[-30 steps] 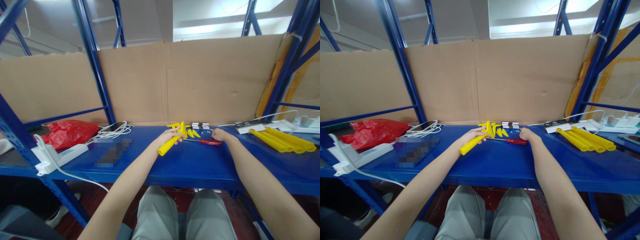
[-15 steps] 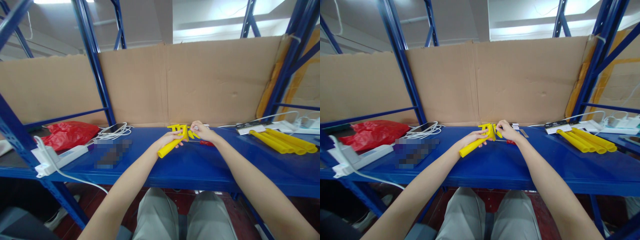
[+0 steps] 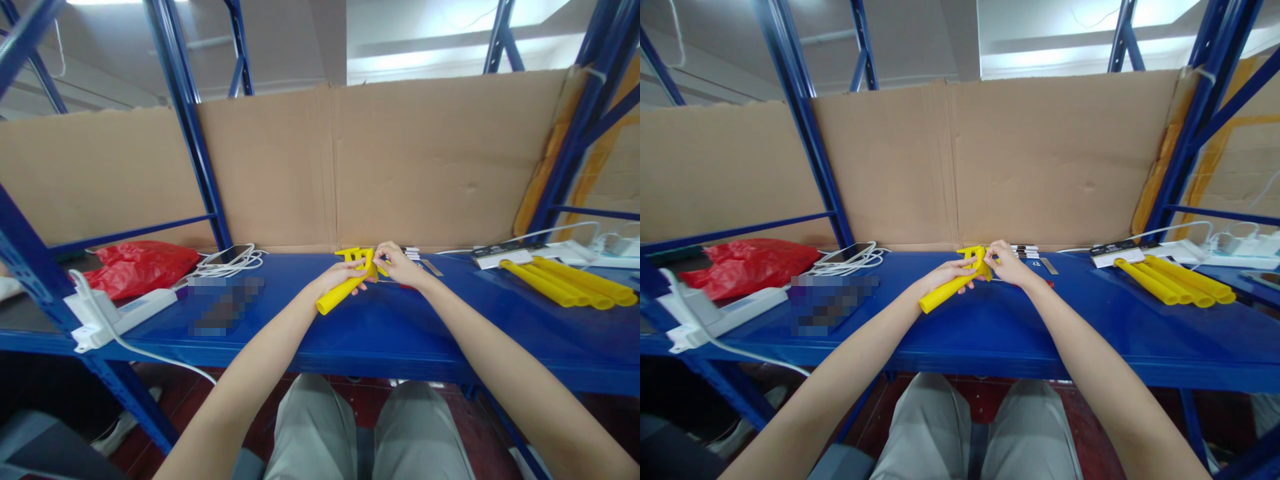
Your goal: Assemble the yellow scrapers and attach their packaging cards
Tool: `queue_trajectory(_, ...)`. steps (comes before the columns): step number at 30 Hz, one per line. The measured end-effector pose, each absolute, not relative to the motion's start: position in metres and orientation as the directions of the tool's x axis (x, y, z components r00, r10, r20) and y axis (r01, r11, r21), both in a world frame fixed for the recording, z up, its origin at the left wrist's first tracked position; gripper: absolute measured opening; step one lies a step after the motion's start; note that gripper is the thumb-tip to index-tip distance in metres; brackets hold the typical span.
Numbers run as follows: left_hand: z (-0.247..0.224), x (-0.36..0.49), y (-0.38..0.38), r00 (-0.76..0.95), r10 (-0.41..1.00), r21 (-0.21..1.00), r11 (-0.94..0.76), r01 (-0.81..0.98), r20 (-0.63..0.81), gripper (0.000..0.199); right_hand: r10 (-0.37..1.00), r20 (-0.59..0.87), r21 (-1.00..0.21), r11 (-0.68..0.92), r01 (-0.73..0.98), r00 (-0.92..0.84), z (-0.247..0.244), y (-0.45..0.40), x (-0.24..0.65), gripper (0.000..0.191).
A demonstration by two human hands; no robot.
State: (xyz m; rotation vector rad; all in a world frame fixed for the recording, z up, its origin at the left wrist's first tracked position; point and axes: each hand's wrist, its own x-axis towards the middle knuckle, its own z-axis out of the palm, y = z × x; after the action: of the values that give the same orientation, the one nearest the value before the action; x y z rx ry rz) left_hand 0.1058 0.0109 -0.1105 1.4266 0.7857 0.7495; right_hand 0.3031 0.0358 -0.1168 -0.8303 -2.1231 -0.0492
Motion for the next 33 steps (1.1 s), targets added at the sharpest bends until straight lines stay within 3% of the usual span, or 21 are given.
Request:
queue_trajectory(20,-0.1108,0.1071,0.0093,0.548,0.836,0.998,-0.011,0.065,-0.027,0.048,0.643,0.659,-0.315,0.706,0.634,-0.389,-0.1192,0.0379,0.3002,0.015)
queue_trajectory(28,-0.1097,0.1078,0.0066,0.539,0.842,0.997,-0.025,0.068,-0.015,0.048,0.707,0.631,-0.423,0.658,0.624,-0.318,-0.1209,0.0399,0.2988,0.012)
queue_trajectory(33,-0.1118,0.1060,0.0111,0.552,0.834,1.000,-0.019,0.013,0.008,0.047,0.746,0.644,-0.533,0.598,0.598,-0.172,-0.1258,0.0419,0.2963,0.008)
